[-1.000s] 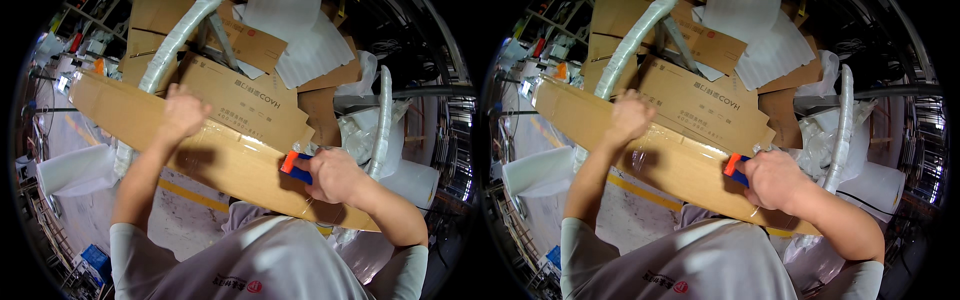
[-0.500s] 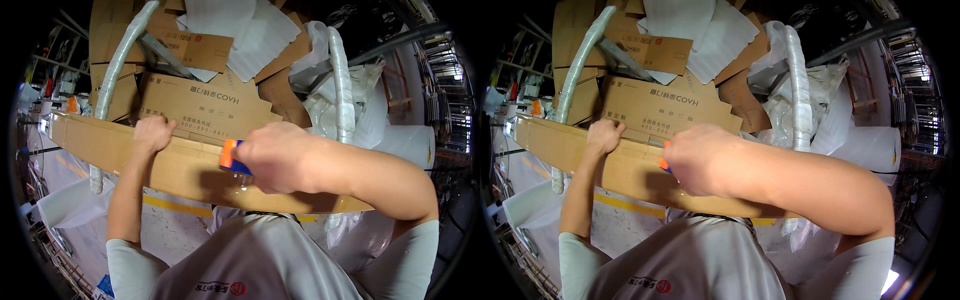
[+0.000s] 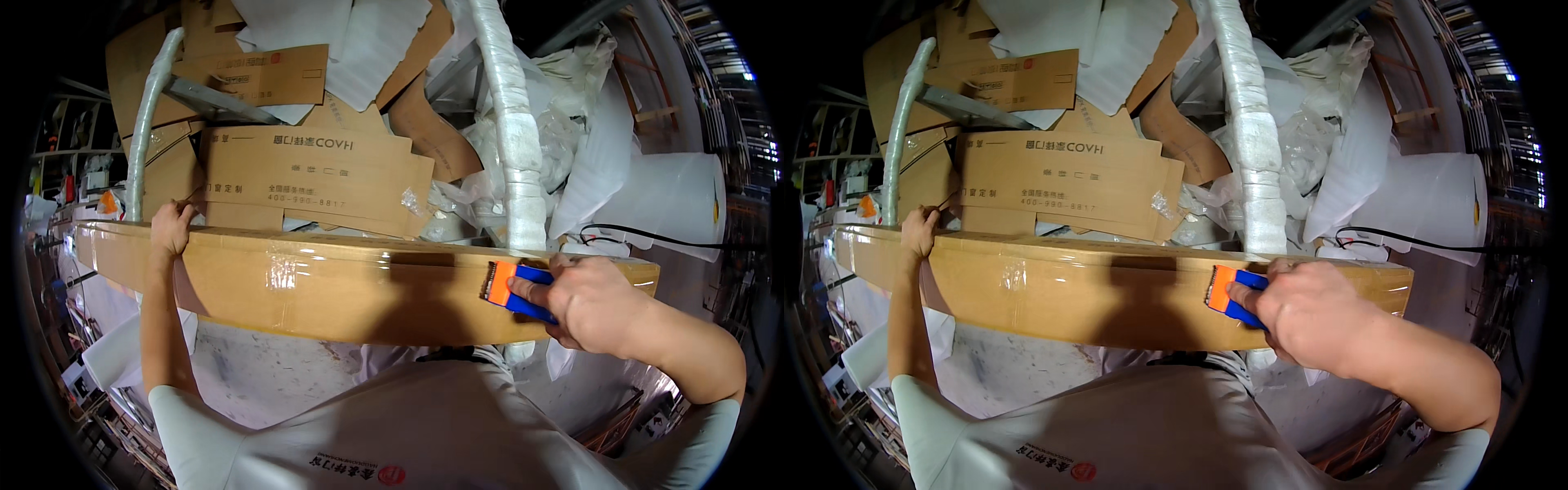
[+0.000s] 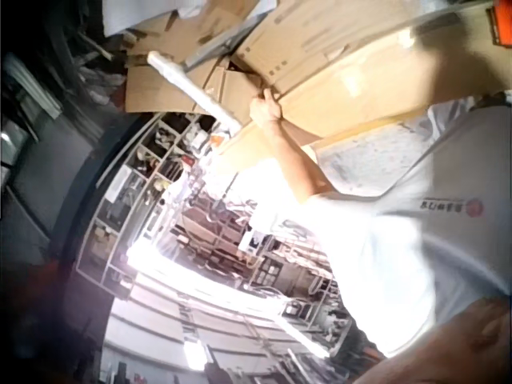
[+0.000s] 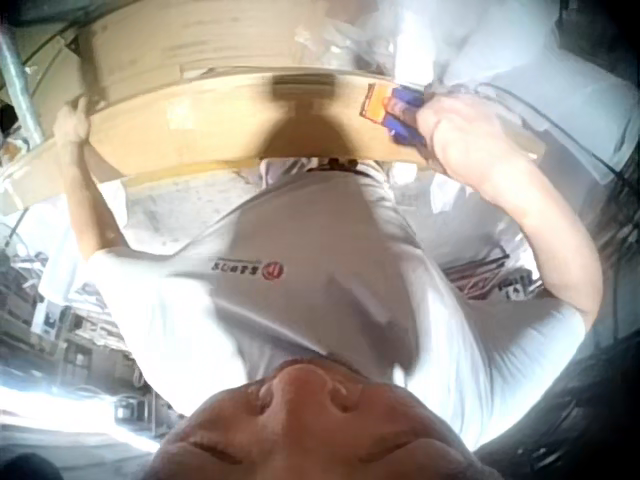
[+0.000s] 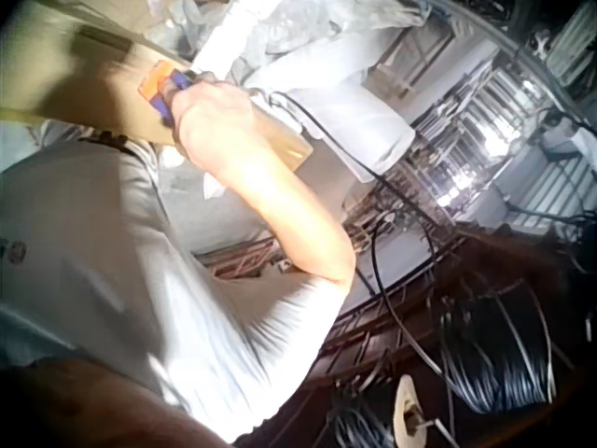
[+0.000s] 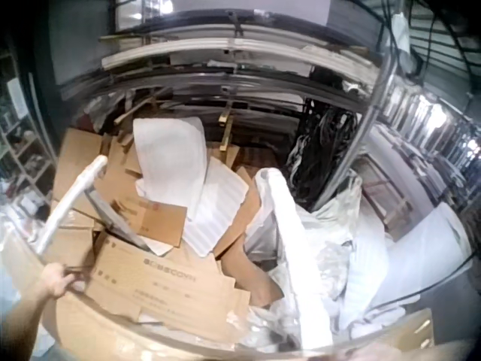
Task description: The person tapes a long cardboard box using a tape dispenser, applies tape to the corners and seams, and then moves several flattened cardboard pieces from a shelf.
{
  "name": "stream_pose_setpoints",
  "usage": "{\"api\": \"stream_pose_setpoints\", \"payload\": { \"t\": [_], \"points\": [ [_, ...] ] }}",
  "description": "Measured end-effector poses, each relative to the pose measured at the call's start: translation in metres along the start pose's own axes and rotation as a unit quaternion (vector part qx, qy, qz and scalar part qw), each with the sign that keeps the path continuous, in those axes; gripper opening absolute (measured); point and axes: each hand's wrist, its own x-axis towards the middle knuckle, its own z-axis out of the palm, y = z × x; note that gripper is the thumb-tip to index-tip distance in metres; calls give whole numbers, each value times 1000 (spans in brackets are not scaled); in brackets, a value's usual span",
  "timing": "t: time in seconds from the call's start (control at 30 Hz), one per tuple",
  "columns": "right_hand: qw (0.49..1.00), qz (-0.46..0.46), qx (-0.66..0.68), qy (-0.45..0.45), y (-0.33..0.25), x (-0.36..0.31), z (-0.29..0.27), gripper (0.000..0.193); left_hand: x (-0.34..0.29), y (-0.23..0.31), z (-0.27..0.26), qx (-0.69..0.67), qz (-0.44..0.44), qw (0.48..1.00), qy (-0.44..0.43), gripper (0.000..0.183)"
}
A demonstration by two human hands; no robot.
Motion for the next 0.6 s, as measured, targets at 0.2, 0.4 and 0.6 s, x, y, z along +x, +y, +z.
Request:
{"api": "stream_pose_setpoints", "payload": {
  "t": [0.2, 0.4, 0.6],
  "points": [
    [1000, 9, 6, -17, 10, 26, 9, 28, 9, -20, 15, -49, 1, 999, 19, 37],
    [998, 20, 36, -44, 8, 39, -3, 17, 9, -13, 6, -22, 1, 1000, -5, 45],
    [998, 24, 60, 18, 5, 39, 12, 19, -23, 78, 30, 18, 72, 996, -52, 51]
  ]
}}
